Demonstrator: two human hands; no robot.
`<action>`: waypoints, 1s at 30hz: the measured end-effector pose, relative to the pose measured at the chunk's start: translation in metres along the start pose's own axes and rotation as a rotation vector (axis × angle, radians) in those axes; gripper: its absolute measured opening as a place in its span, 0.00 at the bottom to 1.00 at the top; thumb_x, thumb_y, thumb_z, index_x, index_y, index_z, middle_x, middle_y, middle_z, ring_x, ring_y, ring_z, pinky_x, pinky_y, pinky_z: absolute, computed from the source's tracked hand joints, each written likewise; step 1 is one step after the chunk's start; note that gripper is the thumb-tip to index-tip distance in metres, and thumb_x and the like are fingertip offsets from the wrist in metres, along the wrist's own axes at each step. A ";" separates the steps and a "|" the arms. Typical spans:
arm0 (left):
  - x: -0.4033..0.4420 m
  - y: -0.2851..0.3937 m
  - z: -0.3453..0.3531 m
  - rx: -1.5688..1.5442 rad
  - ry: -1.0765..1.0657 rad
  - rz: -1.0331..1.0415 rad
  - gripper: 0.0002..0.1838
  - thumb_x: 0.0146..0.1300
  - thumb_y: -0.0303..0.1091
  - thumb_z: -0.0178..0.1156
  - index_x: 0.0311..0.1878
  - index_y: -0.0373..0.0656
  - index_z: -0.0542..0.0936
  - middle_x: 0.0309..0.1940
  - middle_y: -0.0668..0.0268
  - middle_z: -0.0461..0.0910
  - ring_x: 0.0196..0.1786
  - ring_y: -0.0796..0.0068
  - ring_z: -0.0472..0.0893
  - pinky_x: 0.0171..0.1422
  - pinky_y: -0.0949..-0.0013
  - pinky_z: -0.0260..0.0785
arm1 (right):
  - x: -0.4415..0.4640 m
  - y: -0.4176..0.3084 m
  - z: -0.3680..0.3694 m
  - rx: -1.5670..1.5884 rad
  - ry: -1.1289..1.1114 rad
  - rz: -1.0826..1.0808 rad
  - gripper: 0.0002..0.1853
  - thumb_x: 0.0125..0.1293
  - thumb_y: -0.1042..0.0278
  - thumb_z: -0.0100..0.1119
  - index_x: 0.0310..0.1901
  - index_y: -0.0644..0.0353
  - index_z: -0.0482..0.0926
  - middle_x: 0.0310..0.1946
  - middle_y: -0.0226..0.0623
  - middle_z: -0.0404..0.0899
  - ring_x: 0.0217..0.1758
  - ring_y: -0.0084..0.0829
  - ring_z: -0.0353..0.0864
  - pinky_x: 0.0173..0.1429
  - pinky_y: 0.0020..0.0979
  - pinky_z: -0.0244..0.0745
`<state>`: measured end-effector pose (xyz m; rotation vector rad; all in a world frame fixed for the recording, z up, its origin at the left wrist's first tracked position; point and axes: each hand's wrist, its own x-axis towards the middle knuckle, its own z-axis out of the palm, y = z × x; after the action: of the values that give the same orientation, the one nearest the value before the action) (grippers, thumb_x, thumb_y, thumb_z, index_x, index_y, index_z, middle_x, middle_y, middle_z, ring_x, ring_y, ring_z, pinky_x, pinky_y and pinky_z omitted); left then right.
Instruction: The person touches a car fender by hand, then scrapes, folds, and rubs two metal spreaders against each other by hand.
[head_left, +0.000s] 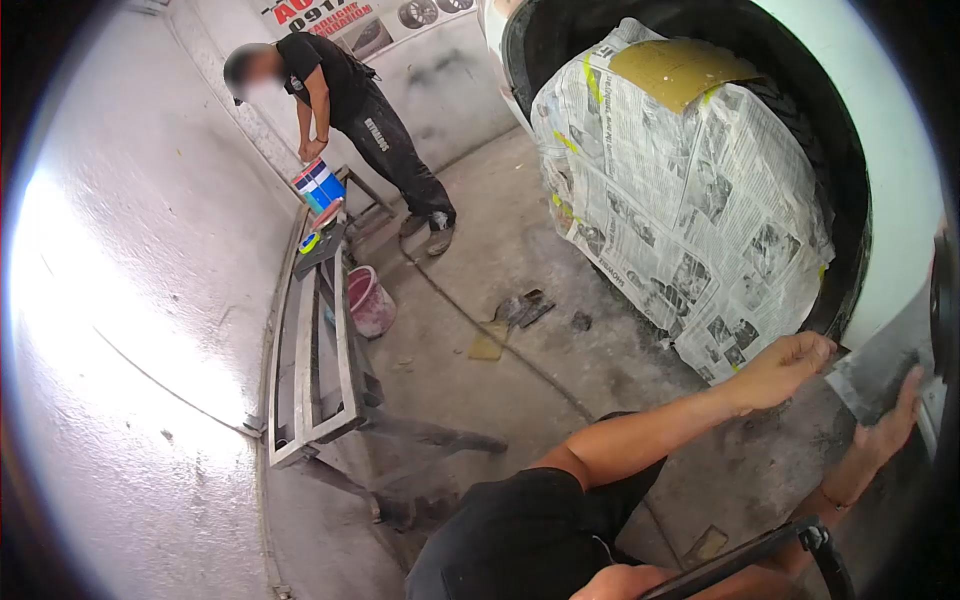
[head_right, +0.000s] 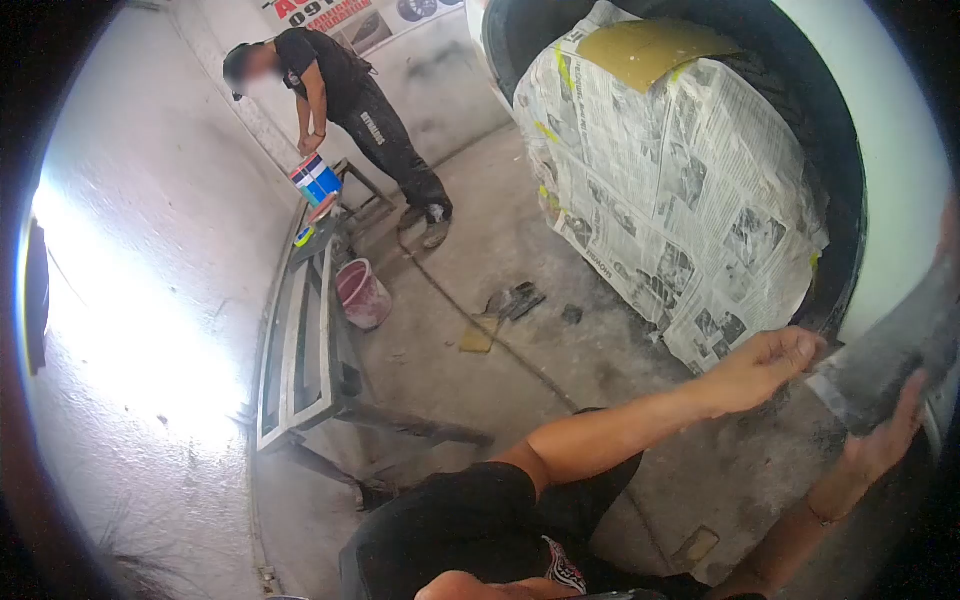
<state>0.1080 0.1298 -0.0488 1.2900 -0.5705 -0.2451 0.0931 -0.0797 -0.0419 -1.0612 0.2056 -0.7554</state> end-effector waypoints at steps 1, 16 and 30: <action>-0.003 -0.001 0.002 0.002 0.002 -0.003 0.24 0.73 0.48 0.49 0.56 0.36 0.73 0.42 0.67 0.77 0.47 0.83 0.72 0.52 0.74 0.66 | 0.011 0.003 -0.018 -0.090 -0.011 -0.149 0.24 0.65 0.65 0.59 0.60 0.68 0.71 0.56 0.47 0.73 0.58 0.40 0.75 0.60 0.38 0.71; -0.010 -0.005 0.004 0.270 0.174 0.108 0.43 0.71 0.65 0.24 0.28 0.35 0.76 0.12 0.67 0.63 0.19 0.75 0.67 0.28 0.66 0.62 | 0.106 0.012 -0.144 -0.131 -0.015 -0.471 0.32 0.54 0.85 0.60 0.64 0.62 0.70 0.64 0.49 0.67 0.62 0.44 0.72 0.65 0.39 0.68; -0.011 -0.015 0.001 0.967 0.145 0.219 0.36 0.58 0.50 0.64 0.61 0.32 0.69 0.65 0.33 0.58 0.66 0.35 0.63 0.71 0.53 0.57 | 0.074 0.000 -0.119 -1.136 0.007 -1.099 0.33 0.51 0.82 0.64 0.63 0.60 0.71 0.60 0.51 0.73 0.62 0.48 0.73 0.65 0.38 0.67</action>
<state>0.1003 0.1306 -0.0660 2.1294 -0.7305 0.3586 0.0887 -0.2125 -0.0861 -2.3133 0.0146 -1.7143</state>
